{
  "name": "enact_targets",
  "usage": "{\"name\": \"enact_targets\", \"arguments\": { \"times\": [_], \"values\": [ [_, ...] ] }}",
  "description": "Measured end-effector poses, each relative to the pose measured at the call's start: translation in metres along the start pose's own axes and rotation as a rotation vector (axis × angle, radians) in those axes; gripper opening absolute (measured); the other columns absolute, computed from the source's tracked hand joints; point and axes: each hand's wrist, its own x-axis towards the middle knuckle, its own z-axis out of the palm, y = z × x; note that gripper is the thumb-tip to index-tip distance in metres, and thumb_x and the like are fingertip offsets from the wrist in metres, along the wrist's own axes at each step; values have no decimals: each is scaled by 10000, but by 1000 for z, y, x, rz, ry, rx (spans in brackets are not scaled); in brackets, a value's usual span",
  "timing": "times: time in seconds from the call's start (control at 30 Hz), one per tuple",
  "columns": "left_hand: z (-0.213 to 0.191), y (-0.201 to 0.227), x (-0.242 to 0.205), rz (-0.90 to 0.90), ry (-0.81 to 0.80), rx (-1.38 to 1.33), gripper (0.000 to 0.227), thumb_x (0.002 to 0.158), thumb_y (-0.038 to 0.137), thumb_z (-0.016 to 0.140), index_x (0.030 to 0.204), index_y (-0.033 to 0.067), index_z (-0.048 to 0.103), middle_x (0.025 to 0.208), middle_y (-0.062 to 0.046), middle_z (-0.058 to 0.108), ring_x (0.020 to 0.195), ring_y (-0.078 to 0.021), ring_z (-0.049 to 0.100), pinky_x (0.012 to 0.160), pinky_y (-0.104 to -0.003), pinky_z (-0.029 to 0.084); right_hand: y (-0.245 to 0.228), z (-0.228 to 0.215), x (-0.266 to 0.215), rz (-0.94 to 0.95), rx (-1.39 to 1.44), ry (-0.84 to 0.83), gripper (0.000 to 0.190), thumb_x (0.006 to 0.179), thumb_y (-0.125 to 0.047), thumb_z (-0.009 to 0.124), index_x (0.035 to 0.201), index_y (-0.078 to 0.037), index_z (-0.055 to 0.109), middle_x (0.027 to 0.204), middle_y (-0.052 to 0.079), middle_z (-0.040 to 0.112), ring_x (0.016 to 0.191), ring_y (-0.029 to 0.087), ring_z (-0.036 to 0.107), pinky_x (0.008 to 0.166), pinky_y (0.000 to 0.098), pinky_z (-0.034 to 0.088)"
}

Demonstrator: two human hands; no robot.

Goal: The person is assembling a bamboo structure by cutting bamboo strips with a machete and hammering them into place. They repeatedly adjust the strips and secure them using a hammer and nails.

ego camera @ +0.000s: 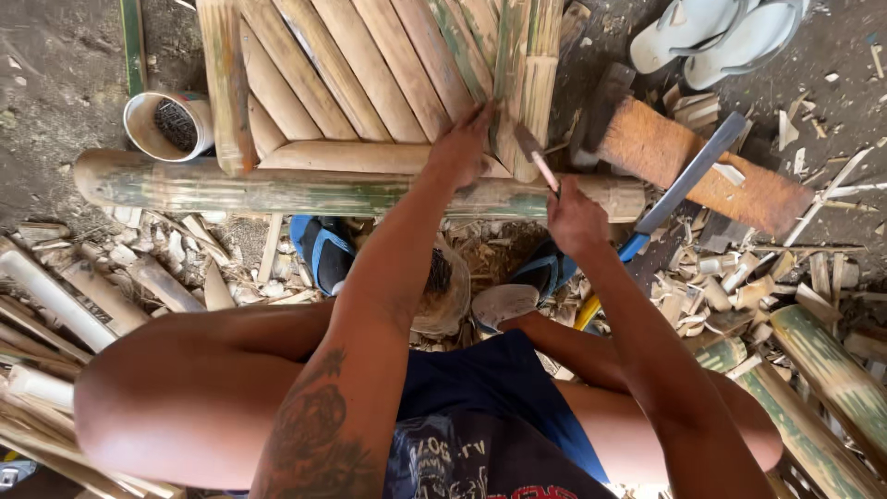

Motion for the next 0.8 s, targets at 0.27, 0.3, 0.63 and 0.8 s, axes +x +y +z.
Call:
{"name": "enact_targets", "arguments": {
  "times": [0.27, 0.3, 0.63, 0.8],
  "values": [
    [-36, -22, -25, -115, 148, -12, 684, 981, 262, 640, 1597, 144, 367, 1426, -189, 611, 1299, -367, 594, 1054, -496, 507, -31, 10, 28, -119, 41, 310, 386, 972, -272, 640, 1312, -116, 544, 1154, 187, 635, 1018, 431, 654, 724, 550, 566],
    [-41, -30, -34, -118, 128, 5, 637, 980, 305, 657, 1551, 144, 424, 1440, -170, 599, 1316, -363, 576, 1063, -501, 495, -37, 8, 33, -159, -6, 378, 412, 944, -279, 651, 1310, -117, 551, 1172, 185, 623, 1032, 424, 647, 754, 558, 562],
    [-133, -127, -140, -232, 203, 220, 477, 923, 396, 714, 1316, 138, 632, 1324, -136, 624, 1248, -349, 583, 1006, -539, 496, -158, -16, 16, -328, 178, 35, 335, 1036, -260, 601, 1343, -132, 568, 1274, 150, 593, 1014, 352, 659, 828, 501, 550],
    [-205, -195, -202, -284, 474, 212, 310, 946, 292, 670, 1184, 97, 710, 1219, -166, 713, 1153, -363, 680, 964, -506, 557, -250, -30, 12, -640, 264, 68, 266, 990, -185, 655, 1241, -95, 641, 1109, 159, 677, 937, 325, 699, 824, 466, 564]
  ]
}}
